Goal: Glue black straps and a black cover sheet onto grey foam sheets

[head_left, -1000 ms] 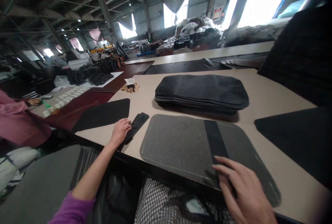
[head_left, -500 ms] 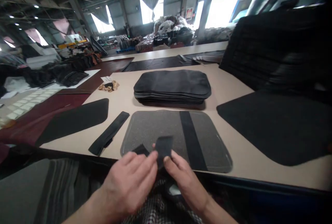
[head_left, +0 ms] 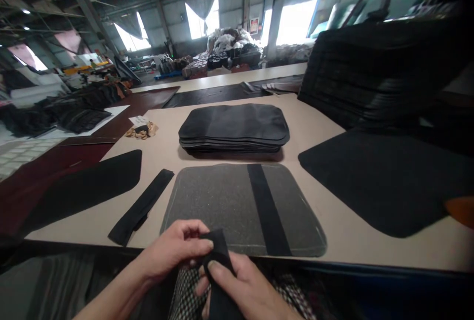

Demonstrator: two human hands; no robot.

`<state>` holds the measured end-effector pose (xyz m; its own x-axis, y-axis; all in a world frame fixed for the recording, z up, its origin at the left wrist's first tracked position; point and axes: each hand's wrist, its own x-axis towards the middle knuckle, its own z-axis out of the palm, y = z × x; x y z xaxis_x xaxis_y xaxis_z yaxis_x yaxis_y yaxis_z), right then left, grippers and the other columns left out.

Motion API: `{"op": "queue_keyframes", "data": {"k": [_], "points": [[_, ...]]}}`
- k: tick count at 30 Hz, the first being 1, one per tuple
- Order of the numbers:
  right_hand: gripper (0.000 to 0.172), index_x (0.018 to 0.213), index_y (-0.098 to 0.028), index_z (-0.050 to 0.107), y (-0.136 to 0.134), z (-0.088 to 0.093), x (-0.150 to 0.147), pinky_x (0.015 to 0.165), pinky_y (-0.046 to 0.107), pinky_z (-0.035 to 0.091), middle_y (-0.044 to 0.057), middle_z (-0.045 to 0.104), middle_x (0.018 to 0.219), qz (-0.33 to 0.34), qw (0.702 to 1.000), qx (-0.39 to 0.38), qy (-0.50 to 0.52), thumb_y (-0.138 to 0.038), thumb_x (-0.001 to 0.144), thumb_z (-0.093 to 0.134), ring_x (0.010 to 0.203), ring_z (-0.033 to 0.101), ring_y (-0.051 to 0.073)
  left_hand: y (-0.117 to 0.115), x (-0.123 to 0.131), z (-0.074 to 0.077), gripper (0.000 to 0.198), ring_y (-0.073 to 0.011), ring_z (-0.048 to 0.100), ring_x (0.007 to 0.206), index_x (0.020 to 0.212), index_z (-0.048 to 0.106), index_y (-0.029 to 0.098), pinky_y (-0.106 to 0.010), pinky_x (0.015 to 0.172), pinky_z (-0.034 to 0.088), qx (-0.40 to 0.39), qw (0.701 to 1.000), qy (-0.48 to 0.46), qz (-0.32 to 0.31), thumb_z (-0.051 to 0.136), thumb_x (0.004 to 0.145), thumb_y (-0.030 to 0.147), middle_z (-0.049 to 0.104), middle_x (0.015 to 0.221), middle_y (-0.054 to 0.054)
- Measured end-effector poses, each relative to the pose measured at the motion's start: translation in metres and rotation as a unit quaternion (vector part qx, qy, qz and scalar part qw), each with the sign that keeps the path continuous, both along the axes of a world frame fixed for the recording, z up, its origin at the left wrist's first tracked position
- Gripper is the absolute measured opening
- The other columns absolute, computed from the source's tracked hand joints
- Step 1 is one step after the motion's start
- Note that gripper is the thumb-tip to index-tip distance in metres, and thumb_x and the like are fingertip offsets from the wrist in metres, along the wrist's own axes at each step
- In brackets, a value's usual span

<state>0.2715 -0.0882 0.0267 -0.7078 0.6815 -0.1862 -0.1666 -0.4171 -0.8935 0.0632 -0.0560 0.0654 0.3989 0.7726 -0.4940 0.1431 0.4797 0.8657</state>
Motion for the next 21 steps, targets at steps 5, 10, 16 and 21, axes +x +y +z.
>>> {"op": "queue_keyframes", "data": {"k": [5, 10, 16, 21], "points": [[0.057, 0.132, -0.021, 0.053, 0.001, -0.011, -0.002, 0.066, 0.031, 0.056, 0.010, 0.070, 0.106, -0.066, 0.995, 0.018, -0.068, -0.063, 0.094, 0.054, 0.075, 0.069, 0.020, 0.058, -0.015, -0.011, 0.031, -0.0076, 0.047, 0.057, 0.088, 0.068, 0.017, -0.020, 0.055, 0.036, 0.131, 0.986, 0.097, 0.028, 0.074, 0.082, 0.046, 0.059, 0.069, 0.002], [0.059, 0.149, -0.022, 0.035, 0.011, -0.023, -0.008, 0.072, 0.033, 0.055, 0.007, 0.069, 0.094, -0.188, 0.951, 0.152, -0.191, -0.054, 0.101, 0.041, 0.069, 0.067, 0.020, 0.144, -0.045, -0.041, 0.028, -0.0177, 0.065, 0.079, 0.097, 0.073, 0.022, -0.028, 0.073, 0.049, 0.398, 0.863, 0.312, 0.012, 0.057, 0.093, 0.043, 0.072, 0.088, -0.002], [0.036, 0.134, -0.019, 0.038, 0.031, -0.015, -0.031, 0.063, 0.028, 0.048, -0.002, 0.062, 0.070, -0.147, 0.933, 0.221, -0.242, -0.032, 0.101, 0.033, 0.059, 0.062, 0.017, 0.204, -0.053, -0.067, 0.021, -0.0207, 0.063, 0.094, 0.095, 0.075, 0.022, -0.034, 0.090, 0.049, 0.497, 0.780, 0.380, -0.024, 0.059, 0.094, 0.036, 0.070, 0.095, -0.006], [0.018, 0.116, -0.021, 0.039, 0.041, -0.005, -0.049, 0.050, 0.022, 0.044, -0.007, 0.058, 0.060, -0.101, 0.960, 0.144, -0.218, -0.028, 0.098, 0.037, 0.043, 0.052, 0.013, 0.220, -0.050, -0.070, 0.018, -0.0196, 0.063, 0.095, 0.102, 0.075, 0.024, -0.032, 0.088, 0.049, 0.521, 0.755, 0.395, -0.058, 0.063, 0.093, 0.034, 0.069, 0.095, -0.004]]}}
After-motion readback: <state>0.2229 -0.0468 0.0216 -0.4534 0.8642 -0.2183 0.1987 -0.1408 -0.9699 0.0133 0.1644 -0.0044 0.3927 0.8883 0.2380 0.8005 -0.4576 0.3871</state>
